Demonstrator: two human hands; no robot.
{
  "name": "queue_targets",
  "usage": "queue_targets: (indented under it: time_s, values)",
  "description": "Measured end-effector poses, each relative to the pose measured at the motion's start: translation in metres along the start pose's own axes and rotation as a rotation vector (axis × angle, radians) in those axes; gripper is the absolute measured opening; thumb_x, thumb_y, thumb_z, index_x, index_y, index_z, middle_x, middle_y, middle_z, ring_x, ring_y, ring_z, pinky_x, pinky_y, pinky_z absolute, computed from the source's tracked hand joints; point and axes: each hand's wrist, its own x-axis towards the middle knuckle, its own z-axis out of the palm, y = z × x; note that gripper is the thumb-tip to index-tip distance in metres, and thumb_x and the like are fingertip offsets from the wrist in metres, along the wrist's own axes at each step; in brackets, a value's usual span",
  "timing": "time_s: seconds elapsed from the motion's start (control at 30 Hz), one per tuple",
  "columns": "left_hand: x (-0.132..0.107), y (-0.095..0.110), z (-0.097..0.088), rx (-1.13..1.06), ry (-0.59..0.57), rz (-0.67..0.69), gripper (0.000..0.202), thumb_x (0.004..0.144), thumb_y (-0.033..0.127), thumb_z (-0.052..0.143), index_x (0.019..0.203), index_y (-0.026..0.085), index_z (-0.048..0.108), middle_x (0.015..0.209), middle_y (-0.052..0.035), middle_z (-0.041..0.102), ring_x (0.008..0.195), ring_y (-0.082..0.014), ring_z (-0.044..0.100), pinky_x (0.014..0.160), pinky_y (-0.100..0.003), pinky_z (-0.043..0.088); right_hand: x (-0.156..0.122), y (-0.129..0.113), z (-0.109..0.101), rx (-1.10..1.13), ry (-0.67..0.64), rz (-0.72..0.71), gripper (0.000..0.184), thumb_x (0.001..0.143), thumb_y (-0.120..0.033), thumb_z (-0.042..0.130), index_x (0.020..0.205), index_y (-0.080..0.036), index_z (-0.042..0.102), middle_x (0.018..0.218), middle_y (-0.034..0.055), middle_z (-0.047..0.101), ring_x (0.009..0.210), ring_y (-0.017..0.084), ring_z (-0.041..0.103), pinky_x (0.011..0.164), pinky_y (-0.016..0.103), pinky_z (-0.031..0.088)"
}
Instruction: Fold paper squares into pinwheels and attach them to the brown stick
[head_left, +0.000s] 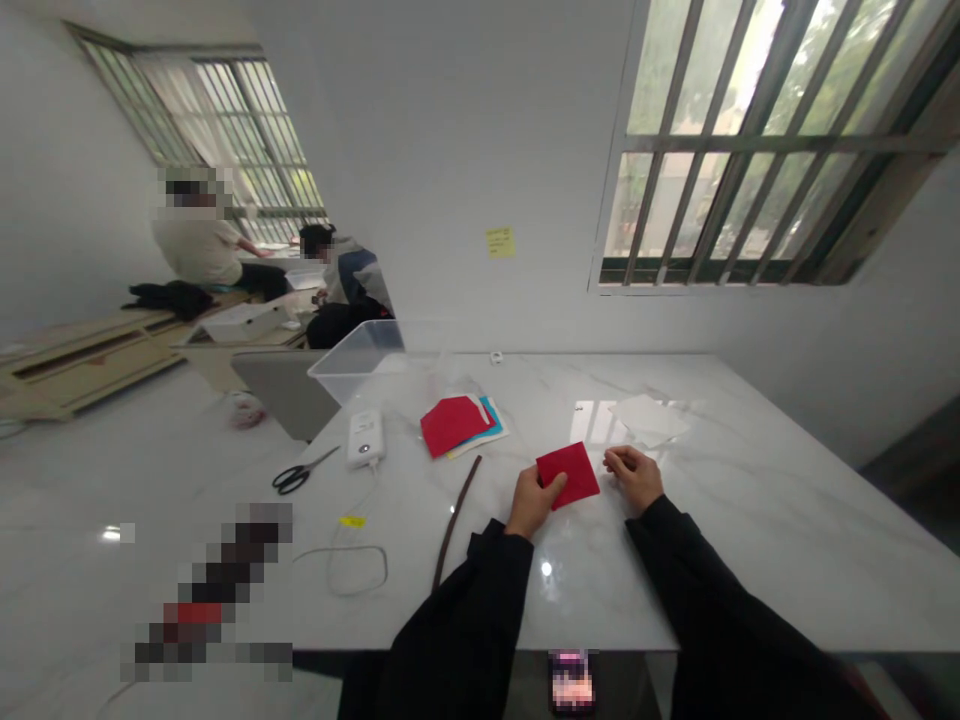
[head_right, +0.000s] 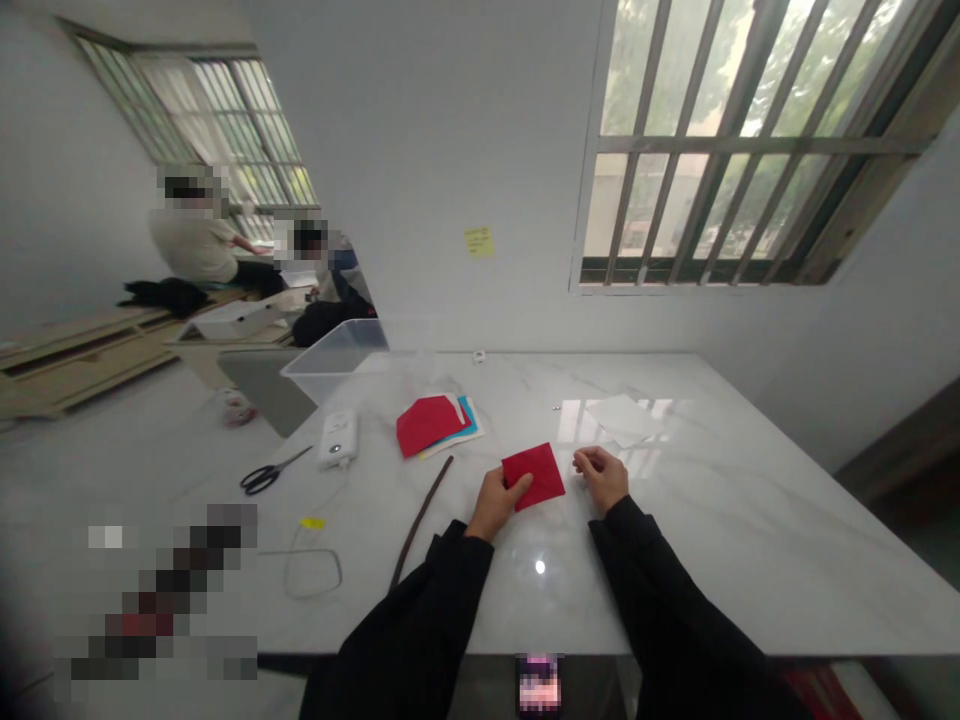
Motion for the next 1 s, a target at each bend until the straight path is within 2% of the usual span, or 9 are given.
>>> queue_targets:
  time_s: [0.07, 0.17, 0.27, 0.43, 0.57, 0.67, 0.87, 1.0]
  values:
    - [0.002, 0.0, -0.002, -0.011, -0.004, 0.005, 0.038, 0.075, 0.04, 0.077, 0.095, 0.008, 0.074, 0.094, -0.0142, 0.078, 0.081, -0.0259, 0.073, 0.072, -0.033, 0.057, 0.001, -0.005, 0.002, 0.077, 0.013, 0.012, 0.049, 0.071, -0.062, 0.075, 0.09, -0.016, 0.072, 0.078, 0.01, 0.076, 0.07, 0.023, 0.072, 0.066, 0.035, 0.058]
    - [0.006, -0.003, -0.005, -0.047, -0.006, 0.01, 0.039, 0.076, 0.043, 0.077, 0.095, 0.009, 0.074, 0.093, -0.0137, 0.078, 0.08, -0.0254, 0.072, 0.071, -0.033, 0.056, 0.003, -0.012, 0.006, 0.2, 0.016, 0.04, 0.052, 0.062, -0.057, 0.083, 0.092, -0.016, 0.074, 0.079, 0.0101, 0.077, 0.075, 0.025, 0.074, 0.075, 0.039, 0.061]
    - [0.01, -0.005, -0.008, -0.053, 0.022, 0.007, 0.042, 0.076, 0.046, 0.077, 0.095, 0.009, 0.074, 0.093, -0.013, 0.078, 0.081, -0.0252, 0.072, 0.073, -0.033, 0.057, 0.005, -0.016, 0.007, 0.234, 0.001, 0.051, 0.048, 0.063, -0.055, 0.082, 0.09, -0.016, 0.075, 0.079, 0.0098, 0.077, 0.075, 0.024, 0.074, 0.077, 0.04, 0.062]
    - [0.012, -0.001, -0.009, -0.074, 0.036, -0.004, 0.047, 0.073, 0.047, 0.08, 0.097, 0.008, 0.074, 0.092, -0.0126, 0.078, 0.083, -0.0255, 0.072, 0.077, -0.035, 0.058, 0.008, -0.018, 0.003, 0.166, 0.048, -0.003, 0.044, 0.066, -0.055, 0.079, 0.086, -0.016, 0.077, 0.079, 0.0078, 0.076, 0.072, 0.022, 0.072, 0.074, 0.037, 0.061]
    - [0.009, 0.008, -0.007, -0.094, 0.052, -0.02, 0.048, 0.071, 0.046, 0.081, 0.099, 0.008, 0.074, 0.091, -0.012, 0.078, 0.082, -0.0253, 0.073, 0.079, -0.037, 0.058, 0.008, -0.021, 0.003, 0.145, 0.031, -0.001, 0.045, 0.065, -0.057, 0.079, 0.082, -0.015, 0.076, 0.076, 0.008, 0.076, 0.069, 0.021, 0.07, 0.073, 0.037, 0.06]
    - [0.008, 0.011, -0.007, -0.094, 0.067, -0.025, 0.048, 0.071, 0.046, 0.082, 0.098, 0.008, 0.074, 0.091, -0.0122, 0.078, 0.082, -0.0254, 0.073, 0.079, -0.037, 0.058, 0.008, -0.024, 0.003, 0.18, 0.034, 0.008, 0.048, 0.062, -0.06, 0.08, 0.078, -0.015, 0.074, 0.071, 0.0073, 0.074, 0.067, 0.021, 0.07, 0.069, 0.036, 0.059]
    - [0.008, 0.013, -0.006, -0.089, 0.053, 0.0, 0.049, 0.07, 0.048, 0.081, 0.098, 0.008, 0.074, 0.091, -0.0125, 0.078, 0.084, -0.0266, 0.073, 0.082, -0.039, 0.058, 0.01, -0.025, 0.005, 0.252, 0.079, 0.07, 0.056, 0.061, -0.065, 0.079, 0.085, -0.015, 0.073, 0.068, 0.0074, 0.073, 0.06, 0.019, 0.068, 0.06, 0.032, 0.056]
    - [0.007, 0.015, -0.006, -0.087, 0.059, 0.016, 0.05, 0.072, 0.05, 0.079, 0.099, 0.008, 0.074, 0.094, -0.0131, 0.078, 0.085, -0.0271, 0.073, 0.083, -0.039, 0.058, 0.01, -0.024, 0.006, 0.29, 0.053, 0.081, 0.056, 0.059, -0.064, 0.082, 0.082, -0.015, 0.072, 0.069, 0.0077, 0.074, 0.06, 0.019, 0.069, 0.061, 0.033, 0.057]
